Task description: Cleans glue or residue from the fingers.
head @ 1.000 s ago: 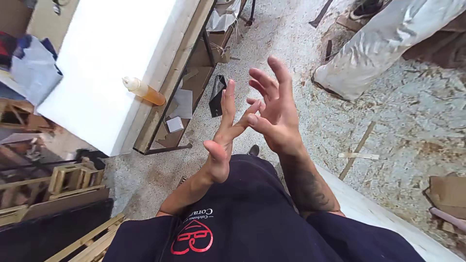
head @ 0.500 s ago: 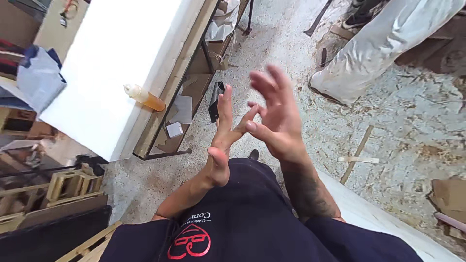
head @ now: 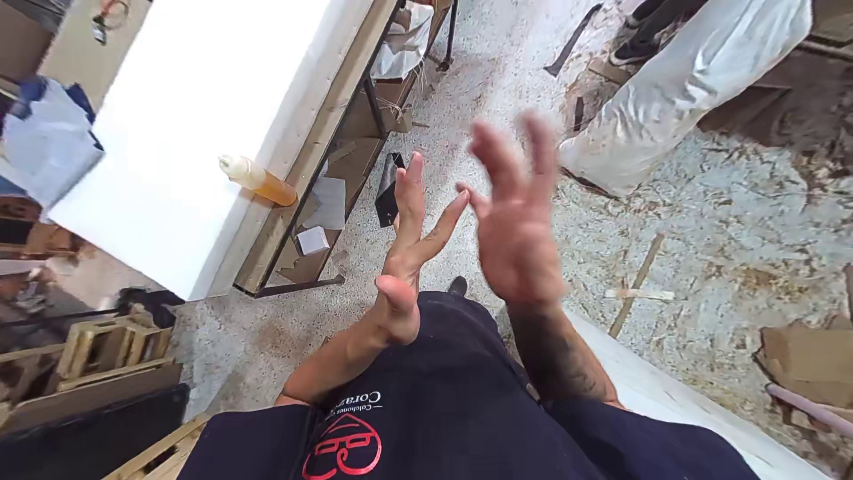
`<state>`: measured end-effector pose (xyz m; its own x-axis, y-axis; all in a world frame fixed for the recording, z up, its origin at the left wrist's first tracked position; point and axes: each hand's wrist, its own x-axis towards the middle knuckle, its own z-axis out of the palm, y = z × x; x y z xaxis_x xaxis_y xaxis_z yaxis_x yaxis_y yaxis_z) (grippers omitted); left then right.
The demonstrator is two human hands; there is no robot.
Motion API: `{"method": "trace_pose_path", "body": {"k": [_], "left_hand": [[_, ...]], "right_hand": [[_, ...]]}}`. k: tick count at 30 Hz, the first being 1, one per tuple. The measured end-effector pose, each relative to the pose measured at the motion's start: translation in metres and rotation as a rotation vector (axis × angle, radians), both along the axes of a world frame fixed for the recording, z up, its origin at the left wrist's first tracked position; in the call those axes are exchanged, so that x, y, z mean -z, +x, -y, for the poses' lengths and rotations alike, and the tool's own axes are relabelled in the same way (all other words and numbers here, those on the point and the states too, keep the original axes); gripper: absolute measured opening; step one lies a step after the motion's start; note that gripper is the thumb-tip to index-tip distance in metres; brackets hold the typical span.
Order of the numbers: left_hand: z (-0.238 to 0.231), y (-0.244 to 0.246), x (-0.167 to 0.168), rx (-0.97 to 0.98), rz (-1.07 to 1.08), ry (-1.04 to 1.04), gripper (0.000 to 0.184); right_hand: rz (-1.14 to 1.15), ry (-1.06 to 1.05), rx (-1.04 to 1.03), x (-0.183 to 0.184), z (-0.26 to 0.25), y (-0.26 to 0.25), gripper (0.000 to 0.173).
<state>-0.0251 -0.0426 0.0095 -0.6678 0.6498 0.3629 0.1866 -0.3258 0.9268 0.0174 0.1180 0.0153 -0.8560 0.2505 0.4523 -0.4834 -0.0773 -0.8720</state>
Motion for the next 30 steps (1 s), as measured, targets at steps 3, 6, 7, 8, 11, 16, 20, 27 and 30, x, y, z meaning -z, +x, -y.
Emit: {"method": "trace_pose_path", "body": {"k": [3, 6, 7, 8, 11, 16, 20, 27, 30], "left_hand": [[0.008, 0.007, -0.001, 0.015, 0.060, 0.027, 0.112], [0.007, 0.004, -0.003, 0.034, 0.039, 0.039, 0.110], [0.006, 0.000, -0.002, 0.036, 0.030, 0.033, 0.110], [0.007, 0.000, -0.002, 0.026, 0.028, 0.032, 0.111], [0.011, 0.005, -0.002, 0.024, 0.061, 0.052, 0.113], [0.012, -0.002, 0.002, 0.028, 0.047, 0.048, 0.113], [0.011, 0.000, 0.000, 0.079, 0.098, 0.103, 0.115], [0.010, -0.001, 0.001, 0.133, 0.171, 0.125, 0.115], [0.006, -0.001, 0.001, 0.127, 0.167, 0.124, 0.115]], "right_hand": [[-0.030, 0.070, 0.053, -0.006, 0.005, 0.005, 0.104], [0.061, 0.147, 0.043, 0.013, 0.012, -0.007, 0.102], [0.032, 0.134, 0.042, 0.006, 0.007, -0.007, 0.102], [-0.003, 0.127, 0.049, -0.004, 0.002, -0.005, 0.103], [0.001, 0.142, 0.056, -0.005, 0.008, -0.003, 0.101], [-0.004, 0.064, 0.048, -0.010, 0.001, -0.003, 0.105], [0.040, 0.213, 0.087, 0.011, 0.012, -0.009, 0.095], [-0.014, 0.282, 0.173, 0.002, 0.011, -0.006, 0.086], [0.023, 0.267, 0.129, 0.008, 0.012, -0.007, 0.085]]}}
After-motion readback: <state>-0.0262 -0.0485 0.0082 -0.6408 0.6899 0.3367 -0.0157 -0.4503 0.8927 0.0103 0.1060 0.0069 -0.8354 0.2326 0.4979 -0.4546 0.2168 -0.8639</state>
